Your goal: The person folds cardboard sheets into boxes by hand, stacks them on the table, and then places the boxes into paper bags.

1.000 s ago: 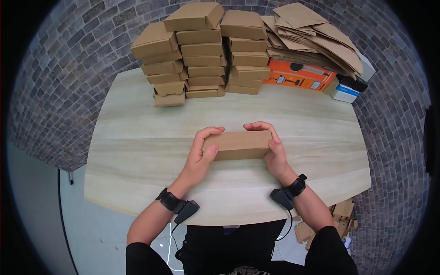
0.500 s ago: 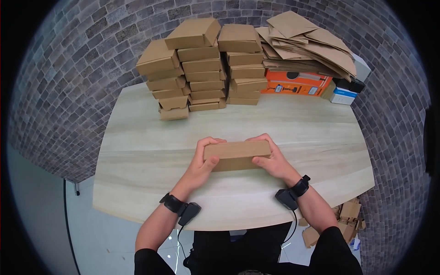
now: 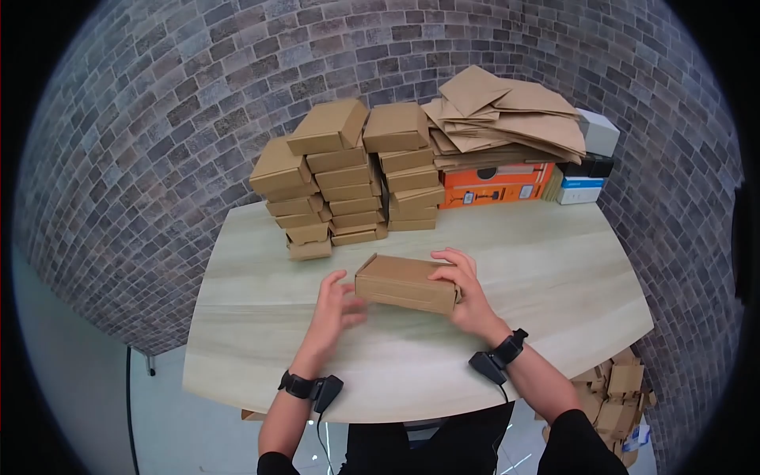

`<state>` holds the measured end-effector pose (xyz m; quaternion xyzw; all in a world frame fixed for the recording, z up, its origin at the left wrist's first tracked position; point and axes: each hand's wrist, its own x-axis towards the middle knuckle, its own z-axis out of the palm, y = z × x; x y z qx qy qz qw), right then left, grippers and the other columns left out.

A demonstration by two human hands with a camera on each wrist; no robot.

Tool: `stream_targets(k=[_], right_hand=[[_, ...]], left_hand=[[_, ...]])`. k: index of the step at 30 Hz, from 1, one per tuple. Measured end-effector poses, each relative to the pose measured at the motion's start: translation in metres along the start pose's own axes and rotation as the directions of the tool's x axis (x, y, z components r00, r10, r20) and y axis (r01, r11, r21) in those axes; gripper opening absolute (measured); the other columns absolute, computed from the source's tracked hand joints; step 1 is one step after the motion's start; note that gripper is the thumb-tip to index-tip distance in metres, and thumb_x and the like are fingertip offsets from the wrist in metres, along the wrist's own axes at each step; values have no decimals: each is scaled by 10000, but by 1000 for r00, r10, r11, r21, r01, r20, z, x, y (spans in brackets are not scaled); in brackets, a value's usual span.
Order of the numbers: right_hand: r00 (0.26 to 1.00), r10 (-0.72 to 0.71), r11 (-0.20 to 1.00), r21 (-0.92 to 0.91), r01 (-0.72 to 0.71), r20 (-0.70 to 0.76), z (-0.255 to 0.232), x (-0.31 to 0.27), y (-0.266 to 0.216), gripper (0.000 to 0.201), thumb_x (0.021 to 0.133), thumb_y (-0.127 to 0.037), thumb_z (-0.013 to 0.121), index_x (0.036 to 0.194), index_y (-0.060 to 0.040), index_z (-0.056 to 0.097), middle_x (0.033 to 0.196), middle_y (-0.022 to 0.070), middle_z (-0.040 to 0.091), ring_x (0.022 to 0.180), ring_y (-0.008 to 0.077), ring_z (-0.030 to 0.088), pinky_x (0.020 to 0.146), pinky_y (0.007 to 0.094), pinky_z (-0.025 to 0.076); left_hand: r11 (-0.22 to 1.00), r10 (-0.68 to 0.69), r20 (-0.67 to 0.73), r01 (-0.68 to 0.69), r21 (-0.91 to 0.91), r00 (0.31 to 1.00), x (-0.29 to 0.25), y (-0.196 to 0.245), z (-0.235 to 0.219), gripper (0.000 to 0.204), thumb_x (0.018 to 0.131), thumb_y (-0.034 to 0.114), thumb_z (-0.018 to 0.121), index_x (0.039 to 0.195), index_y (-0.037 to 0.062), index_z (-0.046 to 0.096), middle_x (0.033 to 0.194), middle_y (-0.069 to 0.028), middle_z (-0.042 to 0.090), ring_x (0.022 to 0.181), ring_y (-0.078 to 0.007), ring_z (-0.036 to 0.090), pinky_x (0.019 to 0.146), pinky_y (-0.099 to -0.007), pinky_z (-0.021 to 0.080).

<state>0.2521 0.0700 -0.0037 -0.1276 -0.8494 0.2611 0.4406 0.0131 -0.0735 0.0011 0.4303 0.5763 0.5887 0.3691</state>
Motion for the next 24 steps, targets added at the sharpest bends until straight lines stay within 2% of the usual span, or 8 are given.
stream_targets(k=[2, 6, 9, 11, 14, 17, 22, 24], right_hand=[[998, -57, 998, -16, 56, -32, 0, -1, -4, 524, 663, 74, 727, 1129, -118, 581, 1382, 146, 465, 1313, 409, 350, 1079, 479, 345], [979, -184, 972, -131, 195, 92, 8, -6, -1, 595, 670, 74, 736, 1200, -116, 541, 1446, 151, 389, 1336, 405, 353, 1081, 478, 343], [997, -77, 997, -21, 78, 17, 9, -8, 1, 740, 674, 118, 693, 1330, -136, 461, 1484, 200, 298, 1350, 434, 323, 1114, 489, 320], [983, 184, 979, 99, -181, -20, 7, -7, 2, 774, 735, 107, 654, 1414, -133, 371, 1490, 225, 237, 1336, 422, 338, 1093, 447, 363], [944, 330, 940, 96, -326, -27, 11, -15, 26, 624, 785, 67, 641, 1355, -77, 431, 1408, 186, 351, 1265, 333, 447, 966, 373, 499], [897, 439, 892, 143, -429, -47, 18, -21, 47, 454, 825, 45, 597, 1263, -33, 508, 1270, 172, 453, 1148, 297, 536, 920, 341, 521], [880, 464, 875, 203, -439, -100, 20, -22, 49, 331, 821, 45, 576, 1148, -9, 573, 1186, 170, 495, 1049, 284, 576, 872, 328, 535], [880, 462, 875, 215, -433, -108, 19, -23, 49, 323, 813, 49, 573, 1131, -5, 579, 1185, 181, 491, 1033, 290, 576, 856, 324, 537]], left_hand=[[795, -272, 271, 375, -477, 923, -2, 19, 0, 535, 1011, 388, 497, 1418, 120, 277, 1284, -181, 488, 1031, -301, 623, 809, -435, 580], [797, -316, 310, 428, -426, 897, 6, 19, 4, 477, 1007, 319, 513, 1384, 125, 295, 1261, -185, 514, 987, -318, 654, 711, -436, 628], [879, -268, 180, 316, -358, 947, 9, 23, 2, 416, 1007, 237, 508, 1355, 123, 312, 1246, -180, 532, 1023, -315, 649, 692, -427, 636], [892, -212, 119, 241, -382, 970, 6, 33, 0, 416, 992, 151, 518, 1353, 129, 315, 1245, -175, 543, 1038, -316, 648, 720, -442, 638], [918, -173, 101, 198, -344, 980, 6, 56, -2, 442, 980, 118, 537, 1360, 135, 313, 1233, -170, 555, 1060, -308, 644, 733, -450, 639], [947, -87, 110, 116, -301, 990, 30, 91, -1, 474, 970, 109, 559, 1373, 127, 311, 1217, -176, 568, 1043, -306, 657, 758, -458, 637], [991, 130, 58, -129, -35, 990, 110, 185, 11, 480, 935, 163, 609, 1348, 51, 392, 1061, -152, 592, 724, -257, 690, 616, -347, 615], [977, 186, 60, -191, 94, 981, 154, 218, 11, 396, 946, 193, 591, 1292, 45, 469, 1044, -103, 598, 807, -210, 660, 620, -321, 600]])
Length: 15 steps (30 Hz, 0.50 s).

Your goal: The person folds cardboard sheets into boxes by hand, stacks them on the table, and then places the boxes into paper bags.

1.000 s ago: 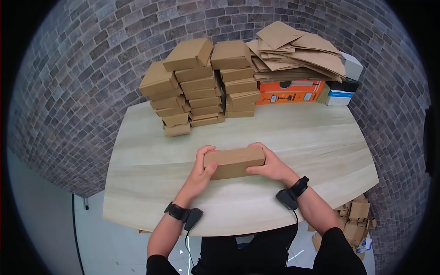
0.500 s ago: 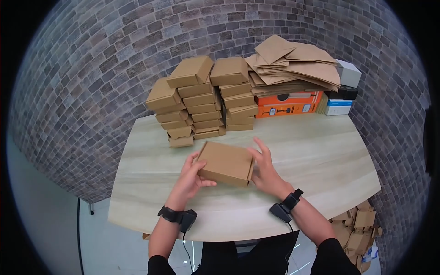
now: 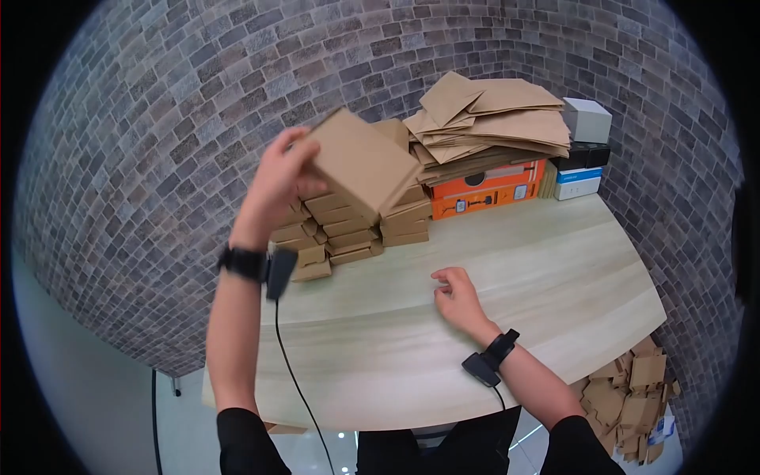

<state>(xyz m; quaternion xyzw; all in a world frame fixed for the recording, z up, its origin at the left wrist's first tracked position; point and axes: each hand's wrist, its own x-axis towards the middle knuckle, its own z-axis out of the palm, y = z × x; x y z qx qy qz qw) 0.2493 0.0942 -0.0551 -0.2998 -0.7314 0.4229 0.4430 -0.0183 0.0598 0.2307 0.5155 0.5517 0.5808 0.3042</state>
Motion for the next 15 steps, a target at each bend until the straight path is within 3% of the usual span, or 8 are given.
stream_targets(k=[5, 7, 11, 12, 13, 15], right_hand=[[1000, -9, 999, -32, 9, -3, 0, -1, 1, 307, 818, 55, 541, 1114, -9, 592, 1163, 161, 500, 1032, 270, 577, 850, 317, 533], [999, -23, 1000, -13, 22, -23, 0, 0, 2, 305, 805, 62, 545, 1097, -8, 598, 1158, 168, 497, 1011, 278, 578, 843, 310, 535], [998, -43, 999, 15, 44, -46, 1, 1, 6, 287, 794, 63, 544, 1063, -9, 613, 1146, 175, 498, 981, 287, 580, 807, 296, 531], [998, -42, 999, 32, 43, -40, 1, 1, 8, 276, 797, 56, 542, 1055, -9, 616, 1141, 174, 502, 971, 287, 581, 800, 301, 527], [998, -30, 999, 34, 32, -49, 1, 2, 8, 276, 797, 56, 542, 1055, -9, 616, 1141, 174, 502, 971, 287, 581, 800, 301, 527], [999, -7, 1000, 22, 8, -54, 1, 2, 7, 255, 807, 40, 535, 1042, -10, 621, 1124, 169, 512, 939, 285, 585, 792, 321, 518]], left_hand=[[999, 10, 35, -11, 32, 999, 107, 26, -23, 323, 926, 257, 623, 1194, 85, 569, 969, -60, 576, 842, -176, 602, 671, -299, 541], [996, -56, 1, 56, 65, 998, 134, 31, -19, 268, 937, 299, 632, 1140, 131, 580, 889, 5, 558, 719, -112, 558, 609, -280, 494], [974, -88, 40, 77, 213, 995, 185, 11, -25, 322, 899, 293, 652, 1141, 85, 614, 1038, -73, 631, 895, -192, 638, 685, -330, 528], [768, 119, -82, -39, 640, 990, 210, -4, -37, 316, 877, 279, 655, 1114, 71, 634, 1079, -114, 652, 923, -230, 656, 712, -360, 532], [373, 352, -90, -51, 927, 932, 225, -16, -41, 311, 855, 265, 658, 1086, 57, 654, 1119, -155, 673, 951, -268, 674, 739, -390, 536], [394, 340, -53, -91, 915, 939, 208, 3, -8, 309, 837, 245, 646, 1069, 42, 672, 1093, -188, 682, 973, -295, 674, 779, -410, 532]])
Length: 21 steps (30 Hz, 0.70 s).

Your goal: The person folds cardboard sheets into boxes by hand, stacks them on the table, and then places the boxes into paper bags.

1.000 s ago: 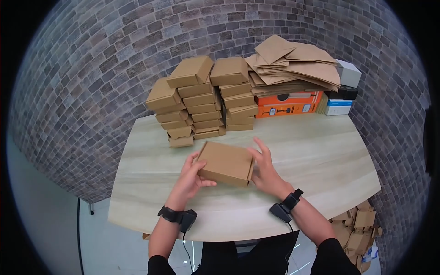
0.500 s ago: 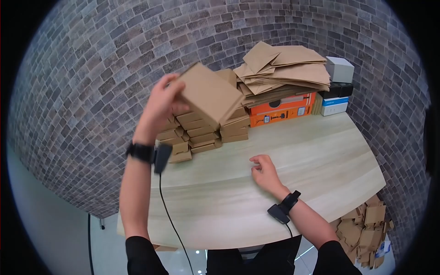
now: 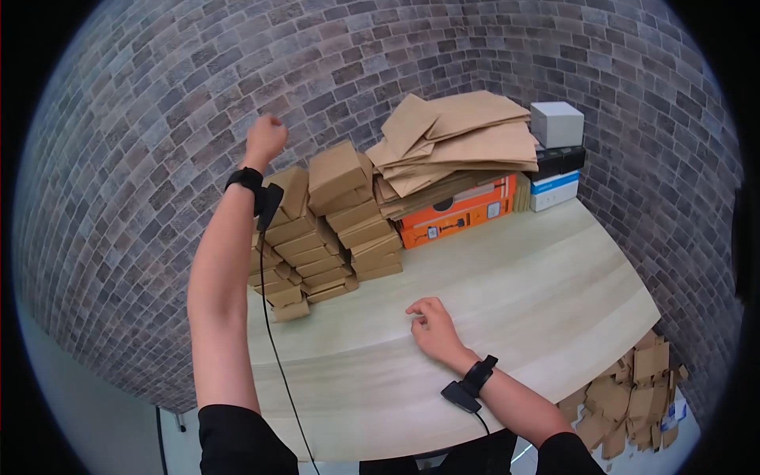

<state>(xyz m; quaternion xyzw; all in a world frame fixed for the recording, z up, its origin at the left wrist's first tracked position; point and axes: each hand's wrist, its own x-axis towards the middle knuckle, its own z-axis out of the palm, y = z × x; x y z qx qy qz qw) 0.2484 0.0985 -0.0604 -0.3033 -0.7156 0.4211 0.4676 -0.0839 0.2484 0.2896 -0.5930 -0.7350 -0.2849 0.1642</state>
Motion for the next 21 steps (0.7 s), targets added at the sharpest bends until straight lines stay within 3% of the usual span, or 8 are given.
stream_targets(k=[3, 5, 9, 14, 16, 19, 20, 21], right_hand=[[999, 48, 999, -22, -48, 22, -1, 0, -4, 246, 812, 46, 528, 1032, -11, 622, 1127, 134, 522, 962, 249, 585, 814, 316, 521], [998, 59, 998, -15, -59, 18, -1, 0, -5, 238, 815, 40, 527, 1025, -11, 625, 1123, 135, 525, 959, 252, 584, 812, 319, 518], [997, 70, 998, 9, -70, 21, -3, -1, -8, 226, 817, 28, 527, 1012, -15, 632, 1115, 139, 533, 961, 258, 580, 817, 323, 515], [999, 45, 999, 0, -45, 1, 0, -1, -1, 224, 816, 25, 533, 1009, -24, 635, 1115, 135, 530, 958, 257, 577, 815, 319, 513], [999, 32, 999, -25, -32, 0, -2, -2, 0, 223, 816, 28, 533, 1006, -29, 635, 1116, 132, 527, 951, 256, 577, 810, 315, 512], [999, 43, 999, -3, -43, 0, 0, -3, 0, 219, 817, 36, 534, 996, -38, 636, 1115, 128, 521, 945, 252, 572, 799, 308, 509], [999, 40, 999, 6, -40, -2, 1, -3, 2, 219, 816, 40, 535, 992, -41, 636, 1112, 130, 519, 940, 250, 571, 795, 303, 507], [999, 36, 999, 14, -36, -5, 1, -3, 4, 219, 815, 44, 537, 988, -45, 637, 1109, 132, 518, 936, 249, 569, 792, 299, 505]], left_hand=[[985, 171, -19, -171, -7, 985, -1, 20, 15, 349, 809, 278, 607, 1044, 38, 702, 1022, -188, 710, 908, -320, 688, 824, -408, 526], [959, 280, 204, -283, -14, 938, -17, 66, 14, 353, 826, 284, 598, 1059, 40, 702, 1014, -190, 714, 941, -323, 685, 831, -408, 524], [953, 300, 217, -282, -107, 929, -30, 128, 24, 362, 819, 280, 620, 1039, 2, 696, 985, -202, 709, 969, -354, 676, 850, -424, 528], [881, 470, 144, -453, -137, 871, -50, 205, 62, 567, 849, 398, 668, 1322, 106, 552, 1192, -248, 624, 1050, -365, 641, 901, -416, 511], [804, 590, 182, -593, -40, 787, -57, 230, 75, 624, 846, 396, 676, 1387, 151, 486, 1256, -272, 556, 1091, -414, 606, 941, -434, 496], [831, 552, 144, -555, -18, 822, -62, 245, 86, 548, 822, 330, 682, 1296, 81, 568, 1085, -340, 613, 1116, -459, 570, 970, -439, 482], [825, 543, 170, -560, 72, 822, -61, 250, 87, 388, 827, 250, 652, 1145, 30, 657, 1072, -318, 632, 1094, -445, 591, 948, -458, 493], [822, 549, 162, -565, 74, 820, -59, 252, 87, 388, 827, 250, 652, 1145, 30, 657, 1072, -318, 632, 1094, -445, 591, 948, -458, 493]])
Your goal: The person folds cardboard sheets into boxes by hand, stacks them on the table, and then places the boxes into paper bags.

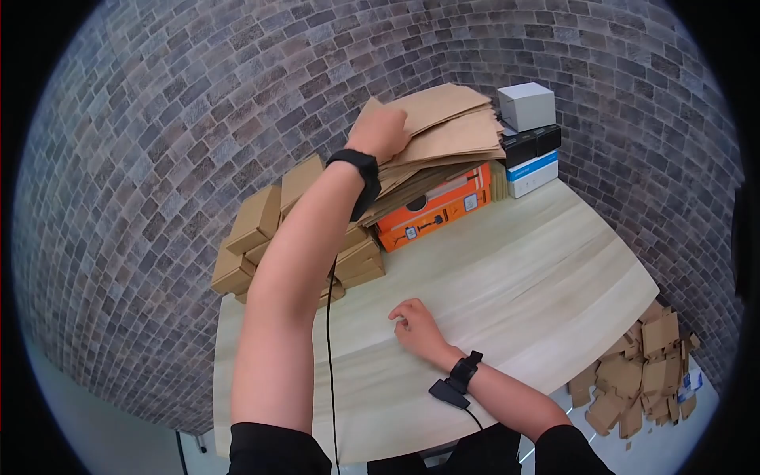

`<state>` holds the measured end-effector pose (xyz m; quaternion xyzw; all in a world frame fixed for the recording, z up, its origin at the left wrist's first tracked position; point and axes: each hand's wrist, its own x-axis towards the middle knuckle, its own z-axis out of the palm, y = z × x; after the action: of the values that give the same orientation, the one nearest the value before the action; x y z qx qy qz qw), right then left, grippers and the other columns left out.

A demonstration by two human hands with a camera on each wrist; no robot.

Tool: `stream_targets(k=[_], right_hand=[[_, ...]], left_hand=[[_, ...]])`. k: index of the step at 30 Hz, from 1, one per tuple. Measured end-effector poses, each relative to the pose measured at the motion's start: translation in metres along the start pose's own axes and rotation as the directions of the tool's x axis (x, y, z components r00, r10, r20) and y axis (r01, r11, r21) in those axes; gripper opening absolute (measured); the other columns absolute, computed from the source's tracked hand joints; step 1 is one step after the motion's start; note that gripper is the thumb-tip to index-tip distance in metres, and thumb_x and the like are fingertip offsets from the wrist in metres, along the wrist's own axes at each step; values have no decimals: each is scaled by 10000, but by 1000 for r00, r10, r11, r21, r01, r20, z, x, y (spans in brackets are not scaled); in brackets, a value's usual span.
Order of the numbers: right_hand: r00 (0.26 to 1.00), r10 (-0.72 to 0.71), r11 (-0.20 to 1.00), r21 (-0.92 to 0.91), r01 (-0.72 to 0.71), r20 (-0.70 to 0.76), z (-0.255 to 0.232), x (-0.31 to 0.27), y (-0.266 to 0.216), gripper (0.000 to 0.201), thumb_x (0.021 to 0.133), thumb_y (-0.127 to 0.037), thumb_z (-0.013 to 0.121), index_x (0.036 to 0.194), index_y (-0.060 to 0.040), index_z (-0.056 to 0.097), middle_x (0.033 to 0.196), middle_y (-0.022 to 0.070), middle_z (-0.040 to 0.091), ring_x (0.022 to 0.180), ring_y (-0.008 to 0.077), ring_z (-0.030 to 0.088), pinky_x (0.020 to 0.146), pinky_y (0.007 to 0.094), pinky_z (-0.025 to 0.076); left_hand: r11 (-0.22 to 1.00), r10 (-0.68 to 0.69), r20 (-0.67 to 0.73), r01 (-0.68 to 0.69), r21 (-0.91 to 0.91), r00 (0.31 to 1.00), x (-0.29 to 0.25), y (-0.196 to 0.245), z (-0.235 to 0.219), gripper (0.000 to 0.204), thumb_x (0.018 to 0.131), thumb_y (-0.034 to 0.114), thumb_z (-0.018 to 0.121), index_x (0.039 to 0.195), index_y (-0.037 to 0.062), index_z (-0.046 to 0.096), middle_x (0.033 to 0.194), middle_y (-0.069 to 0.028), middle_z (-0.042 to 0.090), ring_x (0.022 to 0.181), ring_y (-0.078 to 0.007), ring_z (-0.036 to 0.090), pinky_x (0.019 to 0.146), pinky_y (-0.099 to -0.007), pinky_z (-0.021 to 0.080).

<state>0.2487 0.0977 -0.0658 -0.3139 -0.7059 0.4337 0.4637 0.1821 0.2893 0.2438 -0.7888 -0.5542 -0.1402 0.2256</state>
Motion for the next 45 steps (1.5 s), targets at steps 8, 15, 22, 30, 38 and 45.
stream_targets(k=[8, 15, 22, 30, 38, 45], right_hand=[[998, -53, 998, -44, 52, -18, 3, -1, 4, 199, 830, 13, 535, 994, -34, 637, 1104, 145, 526, 879, 260, 588, 793, 329, 510], [998, -15, 1000, 19, 14, 57, -4, 3, -5, 220, 894, -44, 538, 1096, -23, 624, 1117, 137, 602, 951, 242, 629, 853, 331, 515], [877, 13, 681, 638, -360, 481, -15, -14, -107, 405, 979, -147, 539, 1360, -26, 470, 1334, 99, 557, 1153, 234, 597, 933, 381, 502], [829, 95, 660, 589, -467, 552, 11, -76, -150, 542, 971, -197, 545, 1450, -17, 367, 1329, 79, 553, 1166, 167, 584, 938, 356, 504], [762, 5, 694, 546, -469, 648, 39, -87, -192, 433, 960, -117, 564, 1369, -2, 481, 1227, 55, 619, 1033, 122, 618, 906, 307, 497], [843, 149, 840, 384, -384, 517, 73, -78, -225, 222, 932, -72, 558, 1103, 37, 647, 974, 31, 688, 885, 118, 657, 771, 293, 530]], left_hand=[[989, 7, 84, -19, 144, 996, -4, -30, -24, 430, 837, 418, 700, 883, -10, 712, 885, -244, 687, 851, -410, 669, 754, -445, 546], [961, -176, -351, 83, -265, 920, -120, -77, -184, 196, 890, 143, 645, 992, -6, 722, 784, -100, 712, 713, -151, 673, 631, -284, 525], [733, -636, -354, 395, -553, 685, -388, -65, -203, 146, 893, 74, 659, 971, -32, 721, 754, -18, 676, 672, -72, 589, 610, -228, 480], [261, -954, -132, 535, -803, 267, -610, -2, -104, 151, 914, 80, 672, 1021, -18, 713, 874, -25, 691, 745, -76, 604, 652, -222, 493], [77, -992, -42, 310, -948, 118, -660, -16, -91, 186, 934, 73, 647, 1078, -41, 673, 899, -56, 682, 762, -91, 623, 667, -227, 519], [-109, -966, 138, 138, -984, 218, -672, -33, -86, 226, 945, 30, 602, 1157, -43, 626, 982, -77, 672, 820, -140, 641, 762, -268, 542]])
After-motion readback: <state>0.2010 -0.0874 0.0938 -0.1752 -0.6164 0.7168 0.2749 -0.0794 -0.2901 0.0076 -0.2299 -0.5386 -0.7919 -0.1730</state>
